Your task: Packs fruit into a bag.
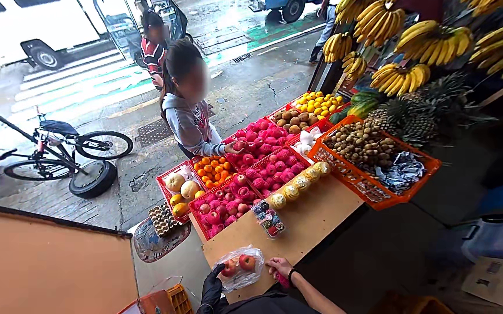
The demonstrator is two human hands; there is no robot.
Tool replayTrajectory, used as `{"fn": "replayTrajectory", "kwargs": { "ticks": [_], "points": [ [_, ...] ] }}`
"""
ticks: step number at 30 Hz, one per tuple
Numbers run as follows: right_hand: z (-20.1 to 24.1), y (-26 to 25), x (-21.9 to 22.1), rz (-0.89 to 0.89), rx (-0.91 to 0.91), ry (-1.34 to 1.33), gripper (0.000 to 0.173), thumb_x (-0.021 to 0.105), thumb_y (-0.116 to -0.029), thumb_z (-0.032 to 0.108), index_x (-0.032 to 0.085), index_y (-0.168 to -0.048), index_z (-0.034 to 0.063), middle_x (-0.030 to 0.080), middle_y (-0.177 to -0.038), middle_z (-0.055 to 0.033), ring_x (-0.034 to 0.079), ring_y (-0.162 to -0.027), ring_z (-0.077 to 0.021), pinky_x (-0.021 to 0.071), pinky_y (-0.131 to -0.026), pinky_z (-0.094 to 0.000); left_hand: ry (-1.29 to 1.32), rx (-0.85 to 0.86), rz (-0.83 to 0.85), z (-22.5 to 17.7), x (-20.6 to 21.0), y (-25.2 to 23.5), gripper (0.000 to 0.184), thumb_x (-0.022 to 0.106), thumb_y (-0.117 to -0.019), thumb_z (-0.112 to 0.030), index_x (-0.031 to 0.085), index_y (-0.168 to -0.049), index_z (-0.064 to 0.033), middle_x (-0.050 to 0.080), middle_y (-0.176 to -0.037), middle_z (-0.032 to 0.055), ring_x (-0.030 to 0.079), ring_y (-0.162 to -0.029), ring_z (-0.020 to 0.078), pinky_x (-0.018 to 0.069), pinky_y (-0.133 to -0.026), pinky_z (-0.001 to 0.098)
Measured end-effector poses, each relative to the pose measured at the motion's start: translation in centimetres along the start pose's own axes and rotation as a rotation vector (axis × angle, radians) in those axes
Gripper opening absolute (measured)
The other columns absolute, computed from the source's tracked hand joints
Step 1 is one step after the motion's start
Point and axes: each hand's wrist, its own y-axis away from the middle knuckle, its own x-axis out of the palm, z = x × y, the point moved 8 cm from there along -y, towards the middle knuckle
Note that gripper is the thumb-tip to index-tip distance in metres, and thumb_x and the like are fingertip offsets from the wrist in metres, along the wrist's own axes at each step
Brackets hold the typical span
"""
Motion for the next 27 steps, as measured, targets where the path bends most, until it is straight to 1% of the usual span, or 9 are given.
{"fn": "replayTrajectory", "kwargs": {
  "ticks": [2, 5, 8, 11, 14, 18, 22, 24, 27],
  "points": [
    [0.0, 0.0, 0.1, -0.006, 0.000, -0.017, 0.026, 0.058, -0.1065, 0.021, 0.069, -0.118, 0.0005, 0.071, -0.076, -0.0085, 0.064, -0.056, -0.0140, 0.0557, -0.057, -0.0299, 0.123, 0.122, 0.041, -1.0, 1.1, -4.0, 0.035, 0.050, -0.1001, -0.001, 0.062, -0.133, -0.0005, 0.063, -0.135, 0.0153, 0.058, -0.126, 0.0237, 0.0454, -0.106, 0.0386],
    [0.0, -0.2, 0.0, -0.010, 0.001, -0.025, 0.025, 0.059, -0.1059, 0.020, 0.069, -0.117, 0.0003, 0.072, -0.075, -0.0086, 0.065, -0.056, -0.0145, 0.0565, -0.057, -0.0300, 0.208, 0.320, 0.074, -2.1, 2.9, -8.1, 0.042, 0.044, -0.0950, 0.008, 0.063, -0.132, 0.0013, 0.061, -0.140, 0.0173, 0.057, -0.130, 0.0282, 0.0442, -0.110, 0.0436],
    [-0.1, -0.5, -0.1, -0.011, 0.005, -0.032, 0.024, 0.060, -0.1056, 0.020, 0.069, -0.115, -0.0002, 0.072, -0.075, -0.0082, 0.066, -0.056, -0.0145, 0.0571, -0.056, -0.0296, 0.211, 0.085, 0.112, -8.5, 0.3, -3.6, 0.041, 0.042, -0.0983, 0.013, 0.059, -0.134, 0.0048, 0.058, -0.141, 0.0214, 0.053, -0.132, 0.0299, 0.0391, -0.111, 0.0432],
    [0.0, -0.3, 0.0, -0.008, 0.016, -0.045, 0.024, 0.060, -0.1056, 0.019, 0.069, -0.115, -0.0007, 0.072, -0.075, -0.0087, 0.067, -0.056, -0.0147, 0.0575, -0.057, -0.0298, 0.220, 0.094, 0.100, -12.0, -0.8, -1.8, 0.040, 0.040, -0.0974, 0.015, 0.057, -0.133, 0.0105, 0.056, -0.139, 0.0293, 0.052, -0.131, 0.0360, 0.0393, -0.111, 0.0457],
    [0.1, -0.3, 0.0, -0.008, 0.012, -0.046, 0.024, 0.060, -0.1053, 0.019, 0.069, -0.115, -0.0011, 0.072, -0.076, -0.0094, 0.068, -0.058, -0.0157, 0.0584, -0.058, -0.0305, 0.221, 0.089, 0.117, -10.0, 0.0, -3.3, 0.040, 0.040, -0.0981, 0.014, 0.058, -0.133, 0.0080, 0.056, -0.140, 0.0255, 0.052, -0.132, 0.0323, 0.0386, -0.112, 0.0443],
    [-0.3, -0.6, -0.1, -0.007, 0.018, -0.037, 0.025, 0.060, -0.1055, 0.020, 0.069, -0.116, -0.0012, 0.072, -0.078, -0.0105, 0.068, -0.060, -0.0168, 0.0589, -0.060, -0.0315, 0.243, 0.277, 0.105, -1.3, 3.4, -9.8, 0.044, 0.041, -0.0930, 0.009, 0.063, -0.130, 0.0036, 0.060, -0.141, 0.0186, 0.055, -0.133, 0.0262, 0.0424, -0.112, 0.0420],
    [0.2, -0.4, -0.2, -0.014, 0.013, -0.028, 0.023, 0.062, -0.1045, 0.019, 0.069, -0.114, -0.0007, 0.067, -0.073, -0.0067, 0.063, -0.058, -0.0131, 0.0563, -0.060, -0.0291, 0.242, 0.205, 0.115, -1.5, 3.4, -9.6, 0.043, 0.042, -0.0943, 0.010, 0.063, -0.131, 0.0015, 0.059, -0.142, 0.0166, 0.054, -0.134, 0.0264, 0.0403, -0.113, 0.0438],
    [3.7, 0.7, 0.4, -0.001, -0.134, -0.051, 0.022, 0.056, -0.1065, 0.016, 0.066, -0.117, -0.0009, 0.057, -0.072, -0.0025, 0.054, -0.058, -0.0098, 0.0508, -0.060, -0.0270, 0.254, 0.222, 0.109, -1.4, 3.5, -9.8, 0.044, 0.041, -0.0936, 0.010, 0.064, -0.130, 0.0025, 0.059, -0.142, 0.0175, 0.053, -0.134, 0.0260, 0.0403, -0.114, 0.0425],
    [13.3, 3.1, 1.5, -0.044, -0.444, 0.068, 0.030, 0.053, -0.1052, 0.012, 0.061, -0.130, -0.0023, 0.068, -0.097, -0.0120, 0.065, -0.072, -0.0170, 0.0578, -0.072, -0.0353, 0.275, 0.237, 0.095, -0.9, 3.4, -10.0, 0.044, 0.041, -0.0934, 0.010, 0.064, -0.130, 0.0030, 0.059, -0.142, 0.0179, 0.053, -0.135, 0.0255, 0.0399, -0.115, 0.0417]
  ]
}}
